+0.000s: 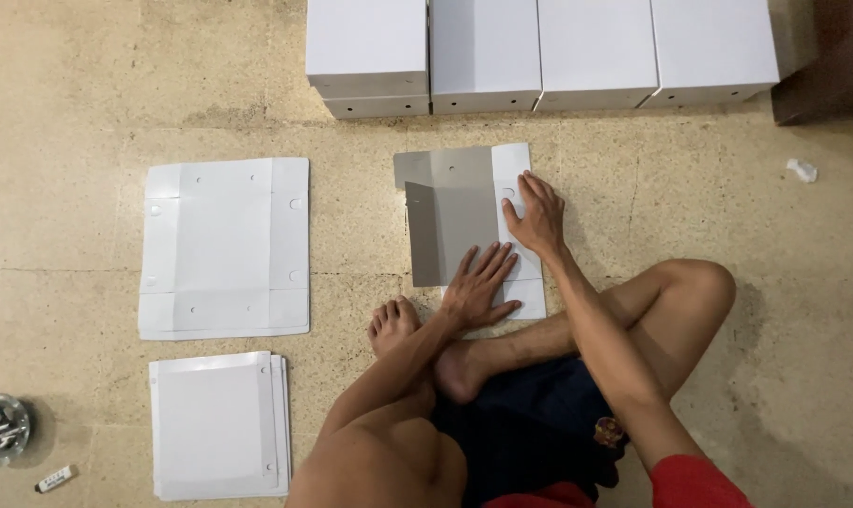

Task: Assembling cardboard box bases by folding and tucking flaps manually.

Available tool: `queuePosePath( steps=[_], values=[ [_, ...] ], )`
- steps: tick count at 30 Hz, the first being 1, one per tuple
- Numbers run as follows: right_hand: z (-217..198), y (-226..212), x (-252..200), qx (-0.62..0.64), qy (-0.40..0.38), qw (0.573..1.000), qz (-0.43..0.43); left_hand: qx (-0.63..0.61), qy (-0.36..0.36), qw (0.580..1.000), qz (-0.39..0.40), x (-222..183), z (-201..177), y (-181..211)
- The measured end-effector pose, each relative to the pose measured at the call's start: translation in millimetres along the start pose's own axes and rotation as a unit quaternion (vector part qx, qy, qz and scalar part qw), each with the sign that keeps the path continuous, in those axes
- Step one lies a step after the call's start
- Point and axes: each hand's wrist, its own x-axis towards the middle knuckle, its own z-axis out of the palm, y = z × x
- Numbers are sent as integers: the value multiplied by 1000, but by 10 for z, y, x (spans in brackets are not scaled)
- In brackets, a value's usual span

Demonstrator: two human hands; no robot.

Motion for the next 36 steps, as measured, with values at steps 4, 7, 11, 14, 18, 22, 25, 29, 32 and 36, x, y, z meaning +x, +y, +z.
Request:
queuePosePath(
  steps=[4, 7, 11, 14, 18, 22, 25, 29, 32, 36],
  values=[
    [84, 54, 69, -36, -55, 997, 43, -5, 14, 1000, 3, -1, 102, -21],
    [173, 128, 193, -71, -153, 982, 89, 3, 19, 1000, 3, 4, 131, -22],
    [252, 107, 387, -89, -250, 954, 137, 7, 18, 1000, 2, 0, 108, -15],
    [131, -75, 454, -97, -272, 945, 153, 1, 15, 1000, 0, 15, 132, -28],
    [55, -243, 378, -93, -249, 952, 153, -28, 20, 999, 4, 5, 147, -45],
    [26, -266, 332, -91, -240, 957, 137, -9, 19, 1000, 2, 4, 105, -30],
    [63, -262, 241, -111, -233, 960, 106, -8, 28, 1000, 1, -5, 109, -14],
    [126, -218, 104, -84, -230, 967, 68, -5, 31, 1000, -2, 1, 89, -11],
    [186, -168, 40, -74, -222, 970, 70, -6, 19, 1000, -5, -12, 122, 15],
    [261, -137, 195, -72, -207, 972, 79, -2, 19, 1000, -7, 4, 129, -16]
  ],
)
